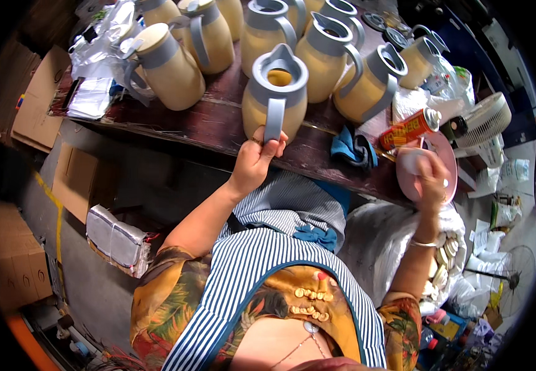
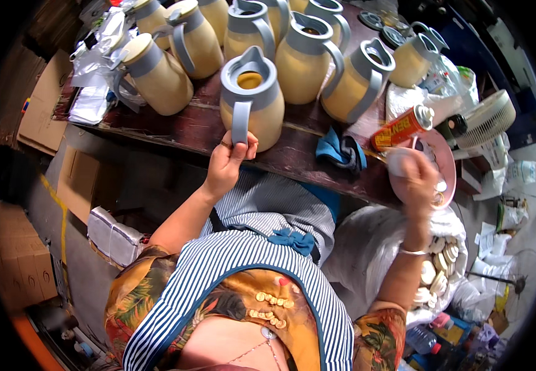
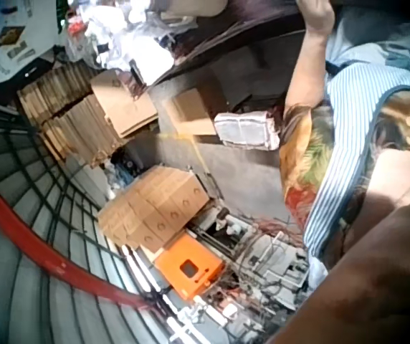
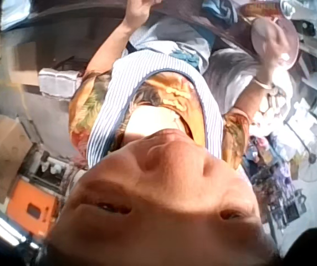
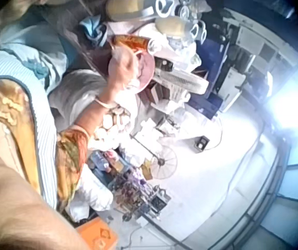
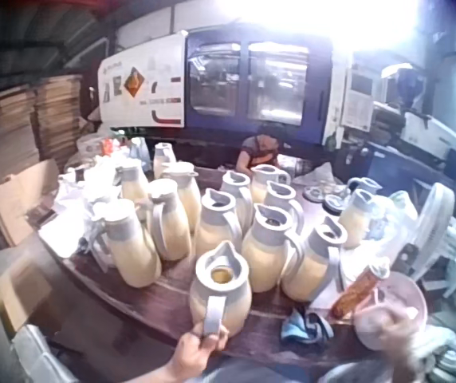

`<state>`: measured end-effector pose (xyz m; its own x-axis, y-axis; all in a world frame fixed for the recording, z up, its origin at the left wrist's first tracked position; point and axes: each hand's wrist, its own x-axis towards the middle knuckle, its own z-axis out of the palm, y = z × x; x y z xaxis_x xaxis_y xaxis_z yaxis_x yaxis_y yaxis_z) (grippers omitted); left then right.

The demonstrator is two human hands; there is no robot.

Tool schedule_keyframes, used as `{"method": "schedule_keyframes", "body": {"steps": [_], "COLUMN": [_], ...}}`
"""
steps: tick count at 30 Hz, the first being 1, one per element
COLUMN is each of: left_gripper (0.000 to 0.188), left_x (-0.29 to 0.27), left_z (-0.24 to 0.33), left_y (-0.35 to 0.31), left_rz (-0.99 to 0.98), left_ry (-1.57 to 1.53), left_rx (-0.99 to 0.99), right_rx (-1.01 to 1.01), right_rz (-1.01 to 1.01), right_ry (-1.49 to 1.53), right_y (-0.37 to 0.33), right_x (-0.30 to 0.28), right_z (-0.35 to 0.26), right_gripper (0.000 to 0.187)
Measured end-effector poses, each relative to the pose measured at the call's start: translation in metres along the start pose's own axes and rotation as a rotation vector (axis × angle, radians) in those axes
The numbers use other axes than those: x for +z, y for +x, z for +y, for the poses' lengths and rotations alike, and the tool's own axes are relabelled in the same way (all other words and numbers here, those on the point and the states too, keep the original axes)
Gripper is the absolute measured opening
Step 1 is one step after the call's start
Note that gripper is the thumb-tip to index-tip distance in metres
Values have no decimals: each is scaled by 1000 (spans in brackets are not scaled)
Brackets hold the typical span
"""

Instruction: The person assembles thermal carafes by placing lid components and seals onto the pitchers, then uses a blue cloth to wipe down the exteriors and handles before arranging them on a table.

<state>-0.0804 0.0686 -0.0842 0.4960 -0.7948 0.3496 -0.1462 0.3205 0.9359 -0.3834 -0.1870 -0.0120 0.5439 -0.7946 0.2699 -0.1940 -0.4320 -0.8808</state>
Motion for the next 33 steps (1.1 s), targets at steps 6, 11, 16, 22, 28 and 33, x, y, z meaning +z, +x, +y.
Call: {"method": "schedule_keyframes", "body": {"steps": [6, 11, 16, 22, 28, 33], "left_gripper": [21, 31, 32, 21, 8, 14], "left_x": [-4, -25, -25, -19, -23, -27], "left_z": [24, 44, 44, 34, 37, 34], "left_y": [-7, 11, 22, 24, 14, 8], "left_rz": [290, 85, -48, -105, -9, 120], "left_ry": [267, 498, 347, 269, -171, -1204], "left_rx": [-9, 288, 65, 69, -231, -399], "right_rx": [-227, -506, -245, -179, -94, 696], "right_rz": [-306, -390, -322, -518, -336, -286], "right_ry": [-120, -126, 62, 487, 526, 1348], "right_y": [-16, -7, -10, -12, -23, -42], "right_x": [164, 182, 187, 192, 188, 201], "right_z": [-51, -73, -73, -60, -43, -49], "right_gripper": [15, 17, 14, 18, 16, 21]}}
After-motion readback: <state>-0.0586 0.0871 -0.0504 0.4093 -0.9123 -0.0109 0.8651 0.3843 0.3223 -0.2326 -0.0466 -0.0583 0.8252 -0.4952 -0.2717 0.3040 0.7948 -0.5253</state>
